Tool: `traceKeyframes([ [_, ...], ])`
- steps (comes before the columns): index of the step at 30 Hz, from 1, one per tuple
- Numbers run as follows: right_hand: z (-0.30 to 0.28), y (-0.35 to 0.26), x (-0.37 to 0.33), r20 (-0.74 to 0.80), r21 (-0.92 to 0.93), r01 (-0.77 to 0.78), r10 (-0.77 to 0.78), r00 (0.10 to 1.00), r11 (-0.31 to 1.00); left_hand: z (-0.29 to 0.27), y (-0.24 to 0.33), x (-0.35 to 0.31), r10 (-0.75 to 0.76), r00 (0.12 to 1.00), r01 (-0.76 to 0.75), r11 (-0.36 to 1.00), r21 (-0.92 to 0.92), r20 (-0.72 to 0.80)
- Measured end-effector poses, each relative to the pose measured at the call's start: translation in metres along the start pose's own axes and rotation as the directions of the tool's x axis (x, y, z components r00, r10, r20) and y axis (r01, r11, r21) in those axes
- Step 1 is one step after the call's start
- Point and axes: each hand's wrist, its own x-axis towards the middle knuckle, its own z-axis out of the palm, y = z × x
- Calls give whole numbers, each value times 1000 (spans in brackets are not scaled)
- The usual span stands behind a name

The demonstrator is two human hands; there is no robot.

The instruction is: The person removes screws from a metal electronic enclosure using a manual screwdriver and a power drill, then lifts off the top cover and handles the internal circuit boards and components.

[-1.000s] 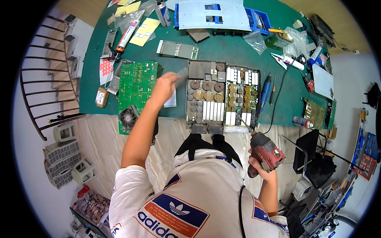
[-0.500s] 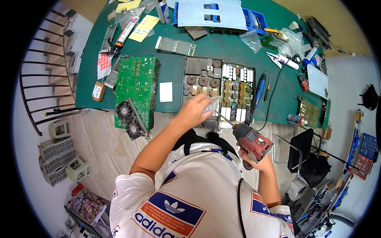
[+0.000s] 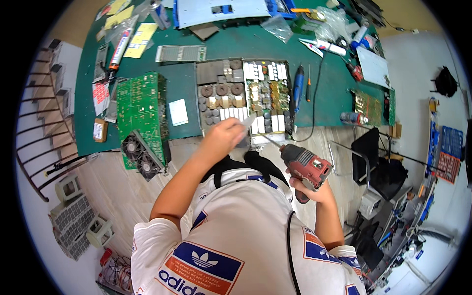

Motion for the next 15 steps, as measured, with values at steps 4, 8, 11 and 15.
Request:
traceKeyframes([
  [4,-27,21,-15,-216,86,-180,195,957,980,-9,0,-13,-64,998,64,998,31,-5],
  [8,-55,47,-6,-274,227,-313,369,888,922,-14,10,-23,-145,988,149,986,75,-53],
  [11,-77,80,3,-218,189,-370,406,887,910,-15,22,-28,-276,959,282,953,112,-73],
  [15,-97,127,10,-101,61,-377,382,919,924,-9,39,-31,-319,929,357,905,233,-188],
])
